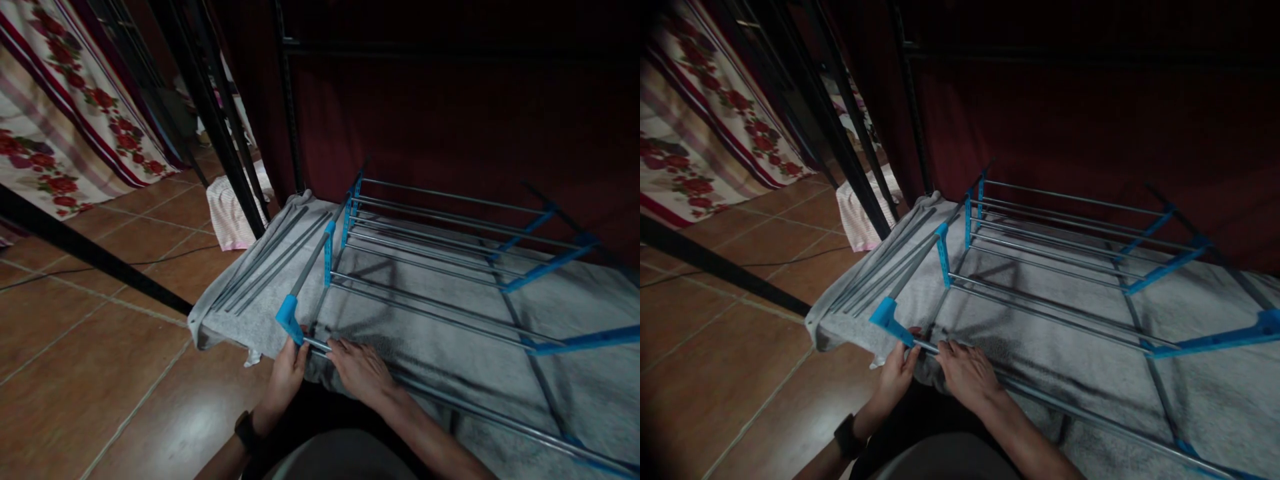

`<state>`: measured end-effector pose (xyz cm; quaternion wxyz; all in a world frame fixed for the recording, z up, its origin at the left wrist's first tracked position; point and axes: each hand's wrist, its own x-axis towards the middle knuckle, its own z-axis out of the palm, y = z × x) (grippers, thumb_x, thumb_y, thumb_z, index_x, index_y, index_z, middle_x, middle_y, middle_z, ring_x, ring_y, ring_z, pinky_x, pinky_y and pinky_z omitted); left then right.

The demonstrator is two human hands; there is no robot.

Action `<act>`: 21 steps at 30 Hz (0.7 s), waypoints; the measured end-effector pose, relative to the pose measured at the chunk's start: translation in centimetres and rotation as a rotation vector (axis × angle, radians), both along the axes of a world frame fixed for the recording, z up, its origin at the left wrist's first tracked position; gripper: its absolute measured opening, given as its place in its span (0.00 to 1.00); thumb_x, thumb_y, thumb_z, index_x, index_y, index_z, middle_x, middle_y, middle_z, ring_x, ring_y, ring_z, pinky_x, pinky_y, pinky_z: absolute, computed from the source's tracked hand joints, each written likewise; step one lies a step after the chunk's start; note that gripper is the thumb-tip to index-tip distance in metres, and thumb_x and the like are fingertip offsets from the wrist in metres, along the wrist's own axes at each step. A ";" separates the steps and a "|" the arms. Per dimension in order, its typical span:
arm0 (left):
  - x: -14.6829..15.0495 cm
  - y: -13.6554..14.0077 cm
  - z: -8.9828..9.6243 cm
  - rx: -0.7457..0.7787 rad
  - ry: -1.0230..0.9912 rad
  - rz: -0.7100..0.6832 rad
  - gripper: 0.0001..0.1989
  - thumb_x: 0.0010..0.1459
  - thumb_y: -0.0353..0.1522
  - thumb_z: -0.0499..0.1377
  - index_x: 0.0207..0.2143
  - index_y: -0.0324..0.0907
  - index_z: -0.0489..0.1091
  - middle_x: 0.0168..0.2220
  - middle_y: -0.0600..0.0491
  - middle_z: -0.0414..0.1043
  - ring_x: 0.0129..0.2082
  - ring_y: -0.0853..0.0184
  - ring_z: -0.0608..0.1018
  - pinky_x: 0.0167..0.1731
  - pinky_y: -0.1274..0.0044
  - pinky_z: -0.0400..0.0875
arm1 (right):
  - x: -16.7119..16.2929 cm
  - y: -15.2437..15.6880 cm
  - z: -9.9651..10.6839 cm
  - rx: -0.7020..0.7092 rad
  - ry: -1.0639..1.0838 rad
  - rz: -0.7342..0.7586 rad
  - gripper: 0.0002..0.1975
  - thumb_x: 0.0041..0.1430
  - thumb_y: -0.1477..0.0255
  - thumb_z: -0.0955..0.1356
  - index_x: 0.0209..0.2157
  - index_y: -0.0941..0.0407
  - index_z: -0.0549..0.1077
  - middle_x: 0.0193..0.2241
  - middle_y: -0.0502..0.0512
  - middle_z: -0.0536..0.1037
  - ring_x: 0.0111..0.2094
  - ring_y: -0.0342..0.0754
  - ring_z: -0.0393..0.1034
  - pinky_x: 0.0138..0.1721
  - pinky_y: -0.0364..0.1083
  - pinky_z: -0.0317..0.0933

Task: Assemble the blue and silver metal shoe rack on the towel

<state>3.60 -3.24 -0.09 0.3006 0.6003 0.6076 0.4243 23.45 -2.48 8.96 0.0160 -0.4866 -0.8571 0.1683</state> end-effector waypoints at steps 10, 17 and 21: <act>-0.2 0.0 -0.5 -0.035 -0.022 -0.015 0.18 0.65 0.39 0.50 0.53 0.42 0.67 0.49 0.43 0.77 0.55 0.57 0.76 0.57 0.61 0.69 | -0.1 -0.5 -0.7 -0.031 0.024 0.002 0.18 0.73 0.67 0.56 0.56 0.50 0.70 0.49 0.56 0.79 0.45 0.53 0.76 0.45 0.51 0.67; 0.2 -0.1 0.2 -0.049 -0.004 0.004 0.18 0.65 0.40 0.50 0.51 0.43 0.68 0.49 0.44 0.77 0.51 0.57 0.78 0.54 0.62 0.72 | -0.1 -0.2 -0.7 -0.028 0.023 -0.005 0.18 0.73 0.67 0.56 0.56 0.51 0.70 0.50 0.59 0.78 0.44 0.51 0.76 0.45 0.49 0.67; 0.3 -0.1 0.4 -0.051 0.024 0.010 0.18 0.64 0.40 0.49 0.51 0.43 0.68 0.50 0.43 0.77 0.53 0.57 0.78 0.54 0.62 0.72 | -0.2 -0.2 -0.4 -0.044 0.028 0.004 0.18 0.73 0.67 0.55 0.56 0.51 0.69 0.48 0.56 0.79 0.44 0.51 0.76 0.44 0.49 0.67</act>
